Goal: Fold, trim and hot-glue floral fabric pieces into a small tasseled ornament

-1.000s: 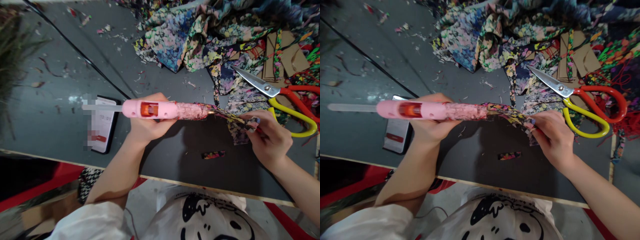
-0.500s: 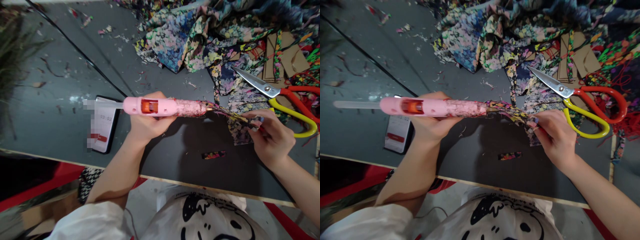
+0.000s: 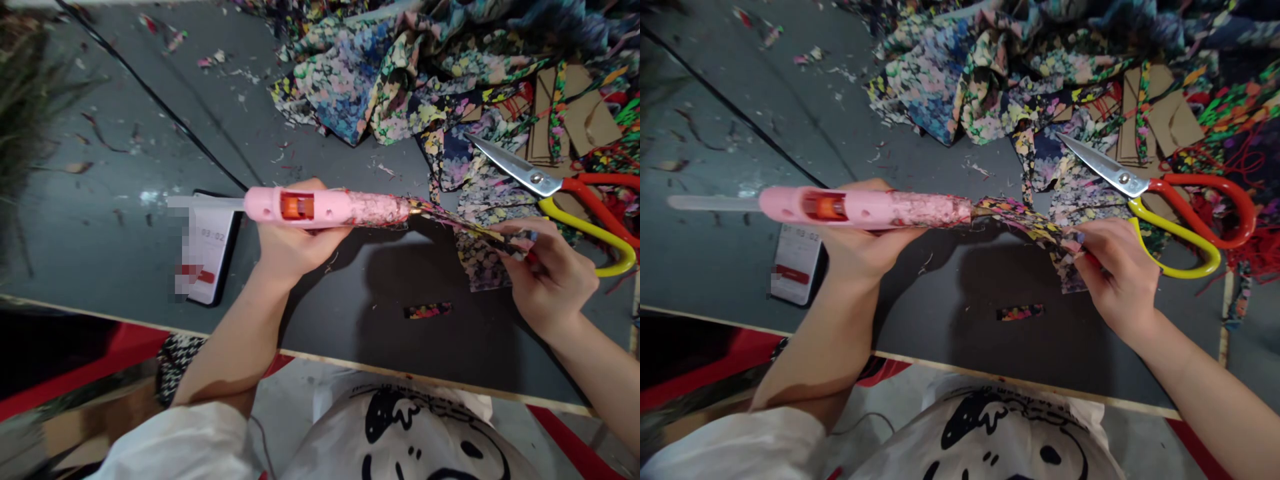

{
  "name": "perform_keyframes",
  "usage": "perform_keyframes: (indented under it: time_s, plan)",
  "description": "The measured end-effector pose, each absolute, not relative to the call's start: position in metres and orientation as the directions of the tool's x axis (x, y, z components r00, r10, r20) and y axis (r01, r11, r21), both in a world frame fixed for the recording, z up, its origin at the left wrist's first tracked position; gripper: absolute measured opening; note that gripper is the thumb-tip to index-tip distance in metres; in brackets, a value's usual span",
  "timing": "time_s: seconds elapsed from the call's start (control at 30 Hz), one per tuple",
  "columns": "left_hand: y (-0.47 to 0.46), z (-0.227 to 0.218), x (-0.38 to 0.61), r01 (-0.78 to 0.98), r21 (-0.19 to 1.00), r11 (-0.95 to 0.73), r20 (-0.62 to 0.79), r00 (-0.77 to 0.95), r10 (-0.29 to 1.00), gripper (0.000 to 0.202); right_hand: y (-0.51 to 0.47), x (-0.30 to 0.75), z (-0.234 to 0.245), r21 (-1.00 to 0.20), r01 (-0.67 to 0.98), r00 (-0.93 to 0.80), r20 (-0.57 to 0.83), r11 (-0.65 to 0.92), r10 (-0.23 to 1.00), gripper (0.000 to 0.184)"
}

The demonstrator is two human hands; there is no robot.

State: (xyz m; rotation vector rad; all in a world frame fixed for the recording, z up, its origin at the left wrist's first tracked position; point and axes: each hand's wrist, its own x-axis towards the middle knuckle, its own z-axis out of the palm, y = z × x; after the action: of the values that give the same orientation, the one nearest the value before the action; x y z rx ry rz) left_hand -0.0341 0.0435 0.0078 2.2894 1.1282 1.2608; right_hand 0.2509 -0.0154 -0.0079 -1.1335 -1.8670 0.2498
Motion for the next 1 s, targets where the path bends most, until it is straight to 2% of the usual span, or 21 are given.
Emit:
perform_keyframes:
  time_s: [0.23,0.47,0.67,0.87,1.0]
  plan:
    - [0.0449,0.0119,-0.0315,0.521,0.581,-0.626,0.581,0.273,0.767,0.011,-0.0165,0.2487,-0.0058,-0.575,0.634,-0.148,0.567,0.518,0.81,0.015]
    - [0.0444,0.0101,-0.0324,0.504,0.569,-0.65,0.589,0.302,0.75,0.017,-0.0151,0.2488,-0.006,-0.563,0.633,-0.143,0.589,0.531,0.795,0.013]
    - [0.0439,0.0075,-0.0304,0.491,0.617,-0.615,0.574,0.254,0.779,0.022,-0.0138,0.2497,-0.0077,-0.562,0.636,-0.125,0.602,0.529,0.789,0.013]
    - [0.0444,0.0083,-0.0309,0.505,0.668,-0.547,0.51,0.224,0.83,0.022,-0.0136,0.2496,-0.0073,-0.574,0.624,-0.122,0.599,0.53,0.791,0.014]
    - [0.0446,0.0093,-0.0309,0.493,0.665,-0.561,0.52,0.234,0.822,0.018,-0.0142,0.251,-0.0095,-0.562,0.627,-0.127,0.61,0.54,0.782,0.015]
